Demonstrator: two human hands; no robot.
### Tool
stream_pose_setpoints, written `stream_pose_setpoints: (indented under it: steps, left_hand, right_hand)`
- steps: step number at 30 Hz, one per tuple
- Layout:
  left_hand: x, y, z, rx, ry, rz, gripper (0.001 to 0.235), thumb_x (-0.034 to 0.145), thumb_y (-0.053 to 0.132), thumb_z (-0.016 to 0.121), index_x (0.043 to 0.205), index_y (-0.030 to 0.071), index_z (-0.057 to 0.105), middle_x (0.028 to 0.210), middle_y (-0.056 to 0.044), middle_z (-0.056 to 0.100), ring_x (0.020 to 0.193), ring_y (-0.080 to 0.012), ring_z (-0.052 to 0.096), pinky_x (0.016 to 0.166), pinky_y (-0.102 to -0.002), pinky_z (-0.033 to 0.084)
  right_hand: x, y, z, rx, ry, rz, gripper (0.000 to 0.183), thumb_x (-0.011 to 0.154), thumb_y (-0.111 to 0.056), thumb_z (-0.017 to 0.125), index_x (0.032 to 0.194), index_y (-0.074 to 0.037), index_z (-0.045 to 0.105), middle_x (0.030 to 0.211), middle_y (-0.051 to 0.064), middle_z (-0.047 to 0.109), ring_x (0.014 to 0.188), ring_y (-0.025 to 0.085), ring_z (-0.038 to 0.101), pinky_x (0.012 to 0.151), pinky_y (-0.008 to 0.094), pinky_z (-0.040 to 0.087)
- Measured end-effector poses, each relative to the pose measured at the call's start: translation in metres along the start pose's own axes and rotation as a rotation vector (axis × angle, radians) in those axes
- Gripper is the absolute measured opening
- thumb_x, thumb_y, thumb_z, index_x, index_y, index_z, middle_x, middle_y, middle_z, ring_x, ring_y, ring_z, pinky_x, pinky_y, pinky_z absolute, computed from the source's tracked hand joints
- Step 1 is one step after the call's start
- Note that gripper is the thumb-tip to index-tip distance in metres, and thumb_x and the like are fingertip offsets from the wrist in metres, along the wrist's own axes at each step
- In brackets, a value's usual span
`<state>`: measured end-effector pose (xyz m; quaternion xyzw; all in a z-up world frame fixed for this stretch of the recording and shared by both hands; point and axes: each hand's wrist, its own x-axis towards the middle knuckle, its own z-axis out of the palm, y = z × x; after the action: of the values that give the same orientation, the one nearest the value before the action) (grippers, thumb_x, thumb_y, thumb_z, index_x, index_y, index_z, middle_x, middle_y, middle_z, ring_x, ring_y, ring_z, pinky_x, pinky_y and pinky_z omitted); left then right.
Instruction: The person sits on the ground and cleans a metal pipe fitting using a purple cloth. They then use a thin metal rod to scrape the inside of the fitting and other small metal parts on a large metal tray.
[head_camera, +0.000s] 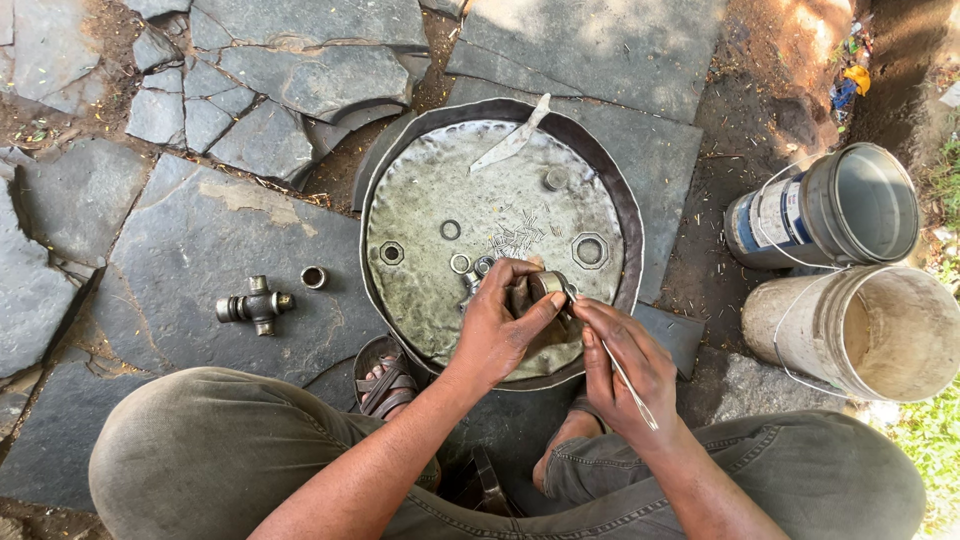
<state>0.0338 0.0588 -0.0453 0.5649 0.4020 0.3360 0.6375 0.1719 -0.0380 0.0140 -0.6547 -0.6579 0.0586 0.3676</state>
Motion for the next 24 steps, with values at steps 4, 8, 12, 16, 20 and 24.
stream_pose_setpoints:
  steps: [4, 8, 12, 16, 20, 24]
  left_hand:
    - [0.0, 0.001, -0.002, 0.085, -0.003, 0.039, 0.042, 0.089, 0.026, 0.08, 0.12, 0.005, 0.062, 0.11, -0.01, 0.062, 0.099, -0.019, 0.062, 0.089, -0.034, 0.052]
    - [0.001, 0.003, -0.004, 0.053, 0.001, 0.12, 0.042, 0.09, 0.024, 0.079, 0.123, 0.005, 0.06, 0.12, -0.009, 0.06, 0.109, -0.0203, 0.061, 0.096, -0.035, 0.049]
    - [0.003, 0.003, -0.005, 0.094, -0.015, 0.075, 0.044, 0.087, 0.025, 0.079, 0.122, 0.006, 0.06, 0.118, -0.01, 0.058, 0.108, -0.022, 0.06, 0.096, -0.036, 0.049]
    - [0.002, 0.004, -0.005, 0.155, -0.027, 0.04, 0.045, 0.085, 0.027, 0.08, 0.121, 0.008, 0.06, 0.112, -0.011, 0.056, 0.102, -0.0236, 0.059, 0.092, -0.037, 0.05]
    - [0.003, 0.006, -0.006, 0.116, 0.004, 0.185, 0.046, 0.085, 0.023, 0.079, 0.123, 0.007, 0.058, 0.118, -0.009, 0.054, 0.109, -0.0235, 0.058, 0.096, -0.038, 0.048]
    - [0.0, 0.01, -0.007, 0.185, -0.047, 0.04, 0.046, 0.081, 0.022, 0.079, 0.121, 0.01, 0.059, 0.108, -0.008, 0.051, 0.099, -0.023, 0.057, 0.09, -0.037, 0.049]
  right_hand:
    - [0.0, 0.002, -0.003, 0.029, -0.01, -0.024, 0.023, 0.096, 0.003, 0.064, 0.119, 0.0, 0.069, 0.117, 0.016, 0.074, 0.11, 0.03, 0.075, 0.093, 0.037, 0.061]
    - [-0.002, 0.0, -0.004, 0.047, -0.006, -0.028, 0.022, 0.097, 0.002, 0.064, 0.119, -0.001, 0.069, 0.117, 0.015, 0.074, 0.11, 0.029, 0.075, 0.093, 0.036, 0.061]
    - [-0.001, -0.002, 0.0, 0.035, -0.001, -0.006, 0.025, 0.098, 0.0, 0.065, 0.122, 0.001, 0.069, 0.12, 0.017, 0.073, 0.114, 0.031, 0.073, 0.095, 0.038, 0.06]
    - [0.0, -0.001, -0.002, 0.024, -0.011, -0.024, 0.025, 0.097, -0.001, 0.065, 0.122, -0.001, 0.069, 0.12, 0.016, 0.073, 0.113, 0.03, 0.073, 0.095, 0.039, 0.06]
    - [0.002, -0.001, -0.002, 0.023, -0.003, -0.079, 0.025, 0.098, -0.003, 0.066, 0.123, -0.001, 0.069, 0.12, 0.015, 0.073, 0.112, 0.03, 0.073, 0.095, 0.04, 0.059]
    - [0.004, 0.001, -0.002, -0.003, -0.022, -0.081, 0.026, 0.097, -0.004, 0.066, 0.123, 0.0, 0.069, 0.121, 0.017, 0.073, 0.112, 0.031, 0.073, 0.095, 0.04, 0.058]
